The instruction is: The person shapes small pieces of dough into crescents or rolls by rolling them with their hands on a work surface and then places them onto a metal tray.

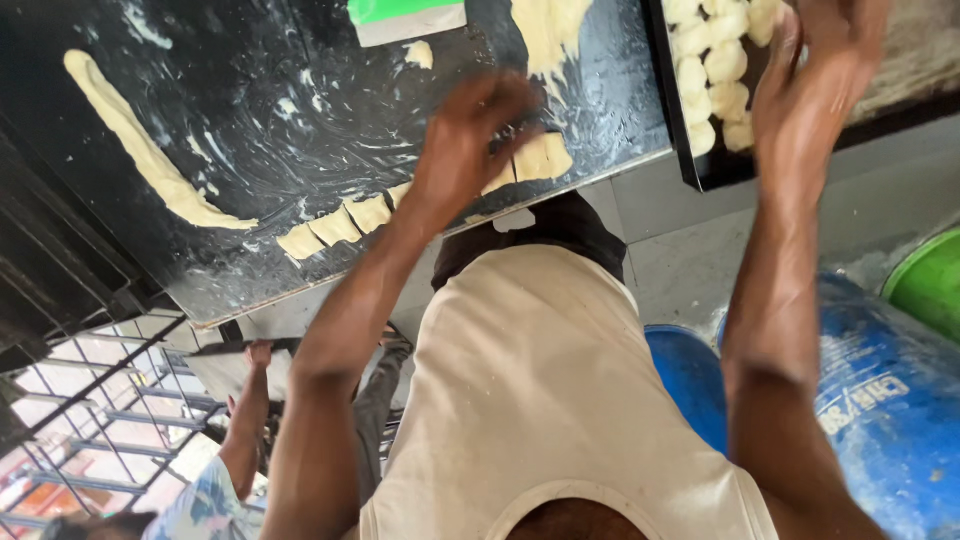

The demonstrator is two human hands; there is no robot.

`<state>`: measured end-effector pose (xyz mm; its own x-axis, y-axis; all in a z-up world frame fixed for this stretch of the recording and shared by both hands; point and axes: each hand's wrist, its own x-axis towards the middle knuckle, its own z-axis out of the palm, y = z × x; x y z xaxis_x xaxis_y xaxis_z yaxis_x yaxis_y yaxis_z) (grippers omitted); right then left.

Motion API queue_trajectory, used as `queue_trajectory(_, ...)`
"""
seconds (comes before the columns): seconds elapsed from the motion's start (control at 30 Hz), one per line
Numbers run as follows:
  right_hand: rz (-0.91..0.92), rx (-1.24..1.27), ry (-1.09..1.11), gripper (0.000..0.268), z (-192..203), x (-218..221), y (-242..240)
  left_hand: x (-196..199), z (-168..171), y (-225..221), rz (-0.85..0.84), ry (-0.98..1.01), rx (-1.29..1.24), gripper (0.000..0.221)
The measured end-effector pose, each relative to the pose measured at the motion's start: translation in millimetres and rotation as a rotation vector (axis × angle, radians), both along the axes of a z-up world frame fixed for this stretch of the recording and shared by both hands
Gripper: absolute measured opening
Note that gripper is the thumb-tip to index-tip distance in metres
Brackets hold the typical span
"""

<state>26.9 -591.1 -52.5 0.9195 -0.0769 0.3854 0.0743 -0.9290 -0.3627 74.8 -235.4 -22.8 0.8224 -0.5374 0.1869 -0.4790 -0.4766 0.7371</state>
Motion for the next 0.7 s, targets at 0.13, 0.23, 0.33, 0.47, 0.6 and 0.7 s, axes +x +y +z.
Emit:
queue_trajectory(0.13,0.126,0.285,0.372,0.006,26.7,-42.4,92.1,-57.2,-38.0,11.9,-0.111,-0.19,0.112,0.043)
queue_trajectory(0.23,0.41,0.129,0.259,0.018,14.6,-63.1,147.2,-65.4,-72.6,-1.3,-0.122,-0.179,0.122,0.037)
queue_trajectory(0.33,0.42,0.341,0.22,0.014,-9.3,-39.3,173.3,-52.2,-82.8,13.3,0.194,0.111,-0.203,0.024)
queue_trajectory(0.47,0.505,0.289,-0.049,0.017,-22.9,13.8,236.7,-29.9,-69.8,115.3,0.594,0.628,-0.909,0.021)
queue_trajectory(0.6,0.819,0.235,-0.116,0.025,-25.8,70.0,334.3,2.0,-53.0,184.9,0.623,0.248,-0.947,0.02)
queue_trajectory(0.7,0.86,0.211,0.043,0.02,-35.8,81.8,388.1,27.0,-61.8,176.0,0.72,0.056,-0.872,0.023)
